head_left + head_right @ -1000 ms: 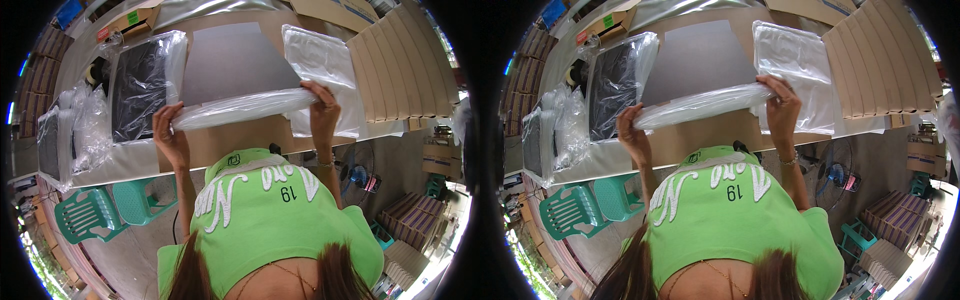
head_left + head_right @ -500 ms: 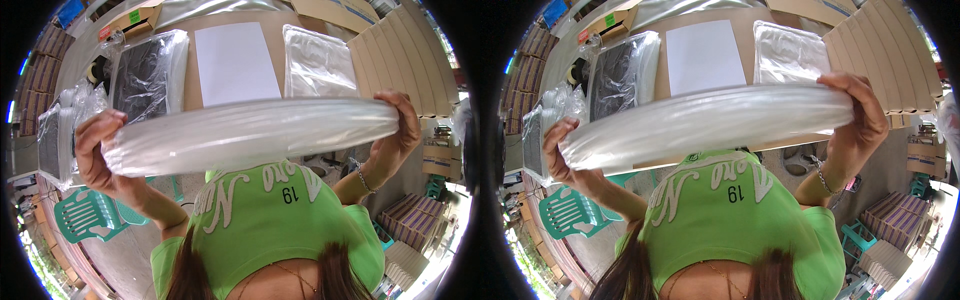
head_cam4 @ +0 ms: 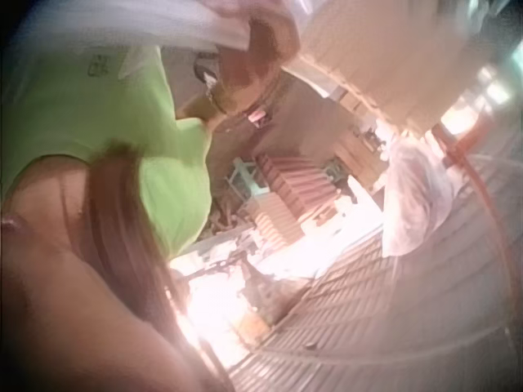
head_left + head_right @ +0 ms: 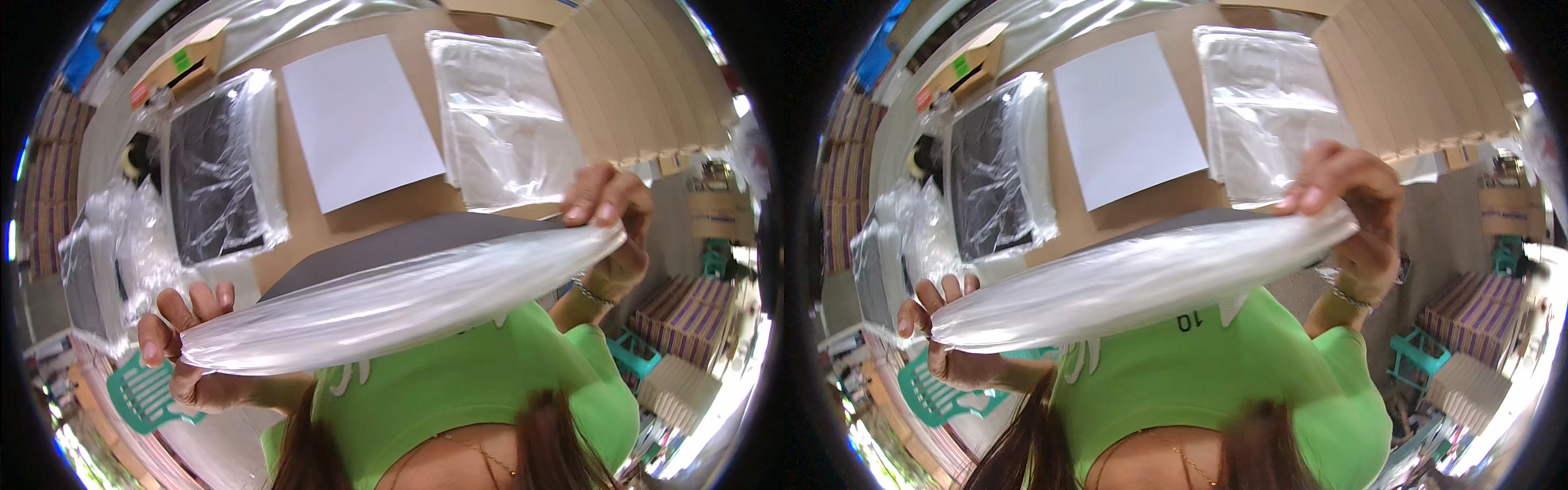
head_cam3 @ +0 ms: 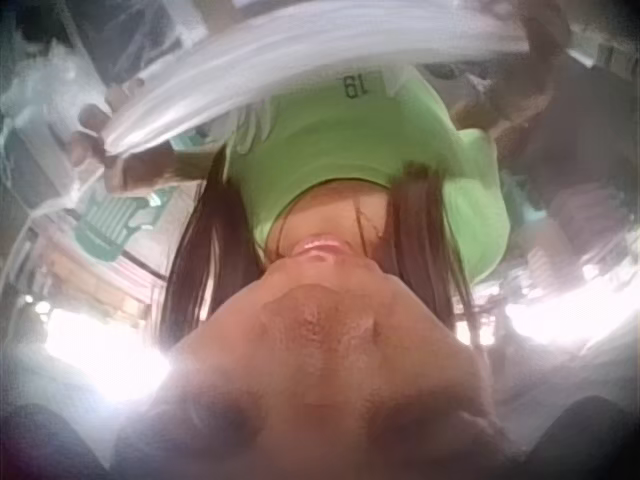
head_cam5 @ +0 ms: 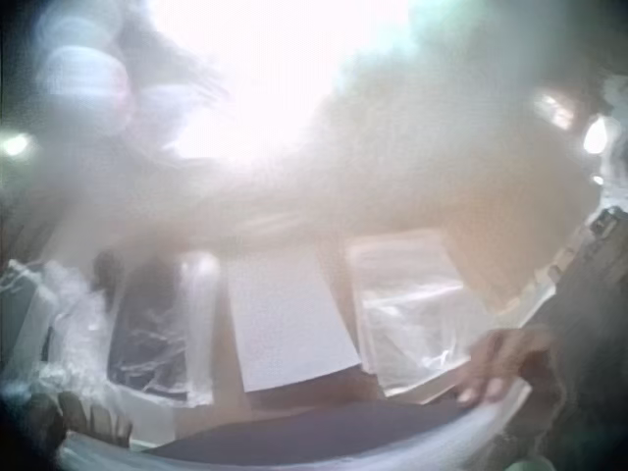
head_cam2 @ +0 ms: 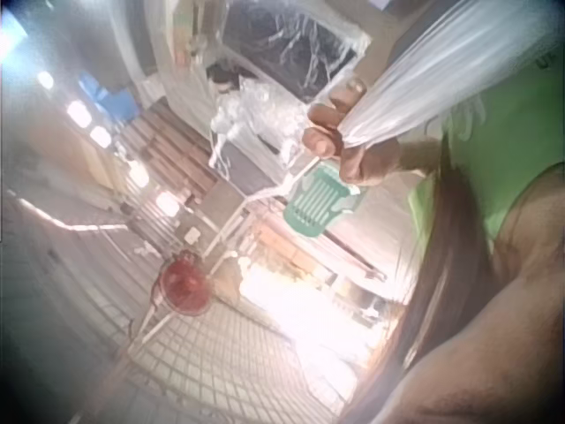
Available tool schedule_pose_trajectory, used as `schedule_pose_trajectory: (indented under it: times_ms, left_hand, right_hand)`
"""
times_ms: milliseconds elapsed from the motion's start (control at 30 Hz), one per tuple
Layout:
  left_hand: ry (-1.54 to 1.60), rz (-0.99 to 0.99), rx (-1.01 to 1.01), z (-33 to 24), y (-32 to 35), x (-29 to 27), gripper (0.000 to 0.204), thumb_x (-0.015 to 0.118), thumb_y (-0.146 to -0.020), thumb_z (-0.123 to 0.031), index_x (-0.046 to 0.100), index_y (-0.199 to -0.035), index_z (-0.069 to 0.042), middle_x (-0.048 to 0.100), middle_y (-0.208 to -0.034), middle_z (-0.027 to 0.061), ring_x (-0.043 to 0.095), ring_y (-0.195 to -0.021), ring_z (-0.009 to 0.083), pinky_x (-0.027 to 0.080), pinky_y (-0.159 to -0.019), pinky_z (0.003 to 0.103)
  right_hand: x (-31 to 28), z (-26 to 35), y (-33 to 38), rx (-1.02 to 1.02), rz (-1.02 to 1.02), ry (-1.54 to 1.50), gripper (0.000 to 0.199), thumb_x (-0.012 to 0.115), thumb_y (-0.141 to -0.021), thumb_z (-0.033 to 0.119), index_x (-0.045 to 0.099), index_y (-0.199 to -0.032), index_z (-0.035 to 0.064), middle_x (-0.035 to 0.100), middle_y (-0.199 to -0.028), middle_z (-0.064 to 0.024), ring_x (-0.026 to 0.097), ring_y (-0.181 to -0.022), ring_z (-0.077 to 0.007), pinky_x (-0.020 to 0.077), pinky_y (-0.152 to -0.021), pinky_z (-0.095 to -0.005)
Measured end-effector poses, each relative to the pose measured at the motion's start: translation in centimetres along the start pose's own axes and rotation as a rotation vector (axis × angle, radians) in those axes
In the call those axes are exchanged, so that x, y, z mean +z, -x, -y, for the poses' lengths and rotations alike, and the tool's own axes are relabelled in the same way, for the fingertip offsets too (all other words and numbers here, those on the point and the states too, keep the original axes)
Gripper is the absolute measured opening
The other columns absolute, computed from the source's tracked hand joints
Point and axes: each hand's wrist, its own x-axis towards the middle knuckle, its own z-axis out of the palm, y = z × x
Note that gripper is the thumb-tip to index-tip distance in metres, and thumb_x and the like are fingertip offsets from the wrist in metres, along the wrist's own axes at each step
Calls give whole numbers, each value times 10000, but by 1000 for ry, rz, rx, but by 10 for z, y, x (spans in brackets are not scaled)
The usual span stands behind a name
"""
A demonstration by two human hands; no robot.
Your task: The person places black and white rectangular boards into individual plastic sleeves by hand. They slide each board into a sleeve, smooth the plastic, and place the sleeved board onto a stack on the table.
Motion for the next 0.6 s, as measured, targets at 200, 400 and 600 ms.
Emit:
schedule_pose_trajectory:
  times_ms: [200,400,600]
  left_hand:
    - [80,-86,-227,8,10,-42,434,635,-747,-112,431,-1127,-156,460,-942,39,469,-929,194,394,-845,368]
    - [101,-157,-640,29,14,-85,426,590,-776,-59,401,-1156,-96,541,-1079,169,573,-962,254,519,-773,370]
    - [238,-59,-438,41,43,-54,359,586,-764,4,418,-1082,11,551,-1011,193,587,-869,244,495,-798,358]
  right_hand:
    - [5,-21,4,450,-211,-482,337,559,-603,53,577,-935,-7,561,-908,-85,583,-778,-140,471,-691,-241]
    - [3,-54,16,767,-53,-618,407,647,-661,134,556,-1032,-8,554,-982,-53,557,-844,-101,435,-753,-206]
    - [-3,-48,31,699,255,-796,327,673,-756,104,550,-1026,-32,562,-994,-81,552,-788,-110,427,-679,-200]
